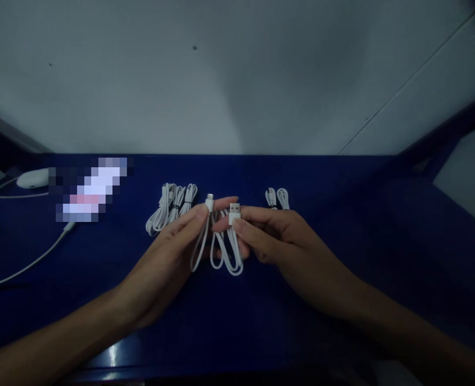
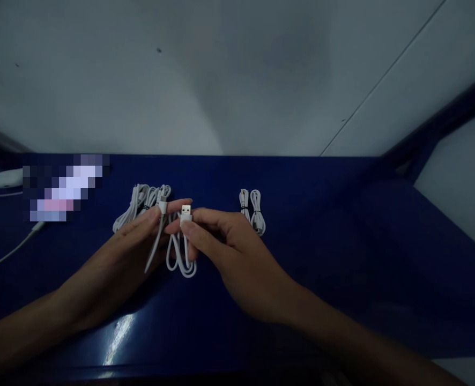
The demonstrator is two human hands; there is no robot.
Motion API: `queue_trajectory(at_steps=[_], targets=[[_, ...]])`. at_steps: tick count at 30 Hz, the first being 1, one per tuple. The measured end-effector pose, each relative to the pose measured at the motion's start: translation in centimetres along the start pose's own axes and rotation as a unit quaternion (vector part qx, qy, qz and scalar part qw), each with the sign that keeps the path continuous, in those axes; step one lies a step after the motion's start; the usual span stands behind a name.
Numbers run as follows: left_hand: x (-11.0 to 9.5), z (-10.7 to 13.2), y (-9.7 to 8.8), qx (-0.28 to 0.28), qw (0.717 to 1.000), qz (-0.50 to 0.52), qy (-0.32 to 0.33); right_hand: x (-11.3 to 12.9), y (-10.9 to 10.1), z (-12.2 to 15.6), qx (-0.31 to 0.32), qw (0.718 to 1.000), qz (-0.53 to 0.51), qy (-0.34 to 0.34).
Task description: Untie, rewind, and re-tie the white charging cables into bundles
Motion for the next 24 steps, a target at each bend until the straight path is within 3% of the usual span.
queue_trajectory(at_steps=[24], targets=[[0.01,0.03,-0.30,0.004,1.000,-0.020,-0.004,-0.18,0.00,-0.08,-0.015,1.000,0.008,0.010]])
Point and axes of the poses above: each hand's wrist, its own z-axis away from the middle knuckle, its own y-axis out of the palm, x = y × z, the point moved 5 cm from there along -z, towards the middle knuckle, and after that the axes turned 11 degrees about -x, right-handed, at the moved point
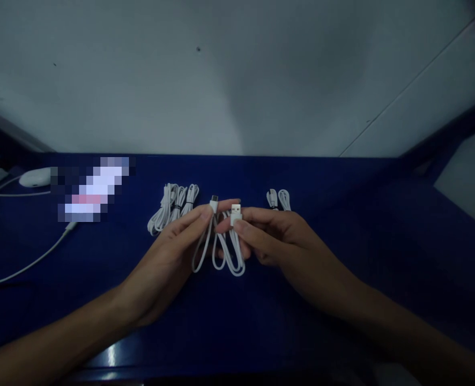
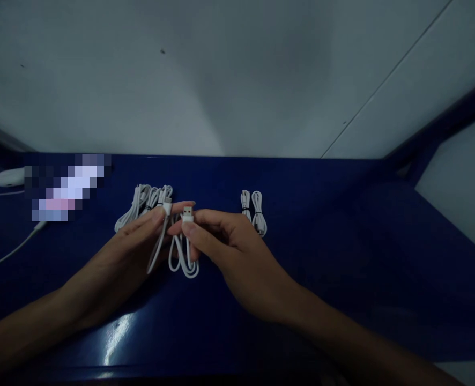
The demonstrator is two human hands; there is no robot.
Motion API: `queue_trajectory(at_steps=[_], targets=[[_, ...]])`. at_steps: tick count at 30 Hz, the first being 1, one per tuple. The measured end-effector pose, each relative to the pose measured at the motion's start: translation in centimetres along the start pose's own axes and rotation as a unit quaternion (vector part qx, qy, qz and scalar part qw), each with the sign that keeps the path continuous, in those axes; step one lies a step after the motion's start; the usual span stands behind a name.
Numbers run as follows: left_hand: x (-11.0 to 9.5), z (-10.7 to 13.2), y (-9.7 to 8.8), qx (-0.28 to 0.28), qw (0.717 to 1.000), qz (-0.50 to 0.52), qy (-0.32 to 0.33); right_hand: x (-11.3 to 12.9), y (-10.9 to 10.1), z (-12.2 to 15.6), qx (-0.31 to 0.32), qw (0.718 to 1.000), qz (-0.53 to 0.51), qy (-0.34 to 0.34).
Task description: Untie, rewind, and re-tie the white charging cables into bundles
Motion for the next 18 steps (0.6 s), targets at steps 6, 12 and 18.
queue_trajectory(at_steps=[6,12,18], targets=[[-0.12,-0.10,-0.02,0.022,1.000,-0.002,0.015,-0.30,-0.01,0.03,-0.004,0.998,-0.063,0.012],[-0.21,0.04,0.11,0.035,0.999,-0.003,0.034,-0.50,-0.48,-0.18,-0.052,0.997,-0.063,0.004],[-0.09,-0.36,-0.07,0.014,1.000,0.000,0.026,-0.64,-0.65,-0.28,-0.067,0.997,-0.049,0.001]])
Point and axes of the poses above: each hand's wrist, its own z-axis away from the middle knuckle, its own y-axis out of the palm, x = y × z, the point moved 5 cm from there along -z, towards the middle knuckle, and after that the axes turned 11 degrees about -x, right-handed, at the moved point
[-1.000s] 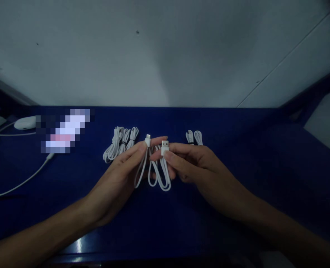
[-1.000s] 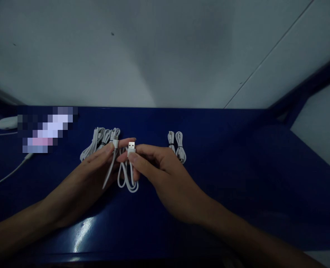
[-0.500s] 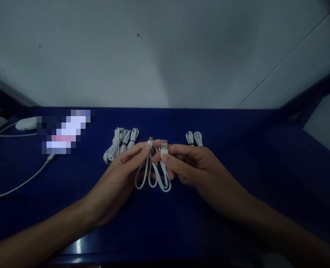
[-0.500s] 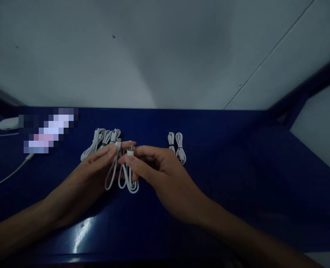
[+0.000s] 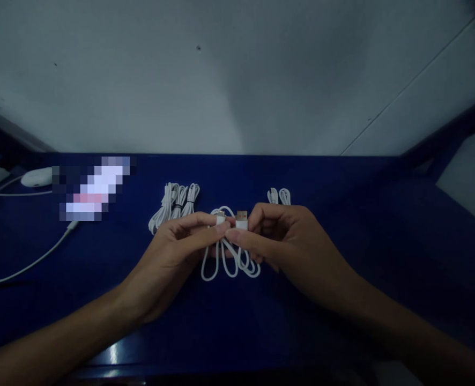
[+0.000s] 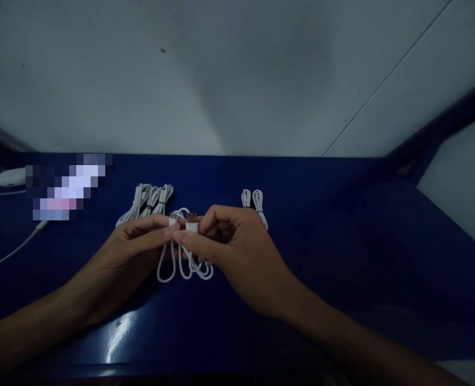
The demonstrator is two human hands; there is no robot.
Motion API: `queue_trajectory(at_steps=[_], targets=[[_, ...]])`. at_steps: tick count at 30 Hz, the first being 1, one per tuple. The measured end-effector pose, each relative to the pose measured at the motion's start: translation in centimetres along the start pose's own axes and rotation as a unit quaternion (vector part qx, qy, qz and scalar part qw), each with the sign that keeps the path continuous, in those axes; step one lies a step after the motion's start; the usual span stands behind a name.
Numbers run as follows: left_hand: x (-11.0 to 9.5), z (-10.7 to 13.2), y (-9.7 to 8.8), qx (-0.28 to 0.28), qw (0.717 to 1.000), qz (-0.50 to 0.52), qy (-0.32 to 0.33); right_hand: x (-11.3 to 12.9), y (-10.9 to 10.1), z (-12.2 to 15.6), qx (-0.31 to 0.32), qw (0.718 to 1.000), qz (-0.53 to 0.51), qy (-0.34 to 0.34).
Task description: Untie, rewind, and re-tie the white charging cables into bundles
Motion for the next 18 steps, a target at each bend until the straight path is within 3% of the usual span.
queue_trajectory(at_steps=[18], targets=[[0.23,-0.16,-0.20,-0.003,1.000,-0.015,-0.027,-0.74,0.03,-0.14,0.036,0.999,-0.014,0.030]])
Point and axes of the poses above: each hand's wrist, its own z-axis away from the middle knuckle, its own y-axis out of the palm, x = y × z, the point moved 5 cm from there along -z, towards the middle knuckle, and after that the axes turned 11 degrees about -x, right-handed, at the moved point
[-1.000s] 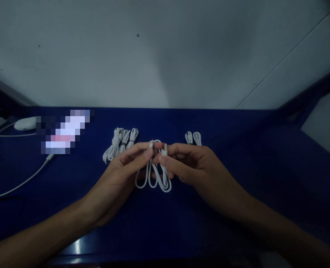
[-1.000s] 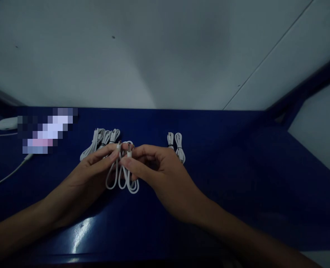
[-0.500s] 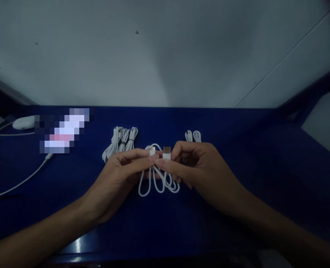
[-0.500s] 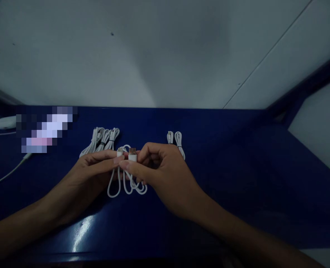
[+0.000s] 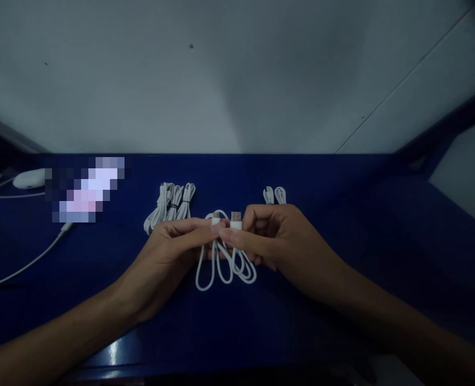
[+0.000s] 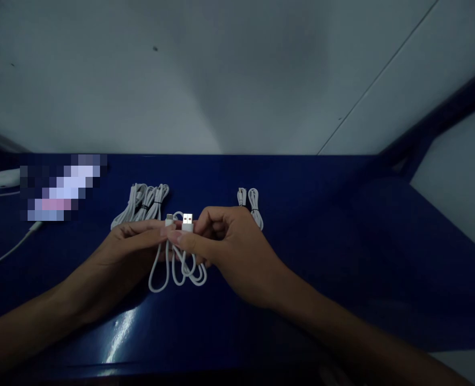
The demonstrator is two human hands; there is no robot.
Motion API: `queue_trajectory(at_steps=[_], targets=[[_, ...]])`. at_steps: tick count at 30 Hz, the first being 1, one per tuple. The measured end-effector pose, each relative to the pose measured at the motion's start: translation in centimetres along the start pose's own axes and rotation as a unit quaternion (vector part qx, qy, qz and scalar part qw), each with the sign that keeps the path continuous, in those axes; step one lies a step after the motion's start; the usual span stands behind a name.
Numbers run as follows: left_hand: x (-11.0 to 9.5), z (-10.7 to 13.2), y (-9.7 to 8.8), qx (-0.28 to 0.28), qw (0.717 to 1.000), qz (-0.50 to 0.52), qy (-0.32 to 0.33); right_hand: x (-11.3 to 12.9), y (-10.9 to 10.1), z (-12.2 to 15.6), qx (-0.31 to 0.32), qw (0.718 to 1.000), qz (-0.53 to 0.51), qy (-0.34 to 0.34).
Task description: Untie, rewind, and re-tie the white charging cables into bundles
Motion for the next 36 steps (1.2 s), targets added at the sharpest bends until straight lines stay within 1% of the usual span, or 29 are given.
queue_trajectory(at_steps=[13,19,26,36], targets=[[0.21,0.16,-0.04,0.006,1.000,-0.002,0.008,-0.04,0.14,-0.05,-0.005,1.000,0.004,0.009],[0.38,0.18,-0.17,-0.002,1.000,-0.002,-0.006,-0.03,0.23,-0.10,-0.004,1.000,0.002,0.016],[0.47,-0.01,-0.19,0.000,1.000,0.011,-0.016,-0.04,0.16,-0.15,-0.002,1.000,0.017,0.010],[0.46,0.04,-0.07,0.014,1.000,0.016,-0.017,0.47,0.12,-0.08,0.002,1.000,0.012,-0.001]])
Point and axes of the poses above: each hand's wrist, its own z-axis away from the middle knuckle, its own y-axis out of the palm, x = y × z, the point moved 5 cm from there along -z, towards the middle knuckle, and after that the axes turned 11 degrees about -x, right-handed, at the moved point
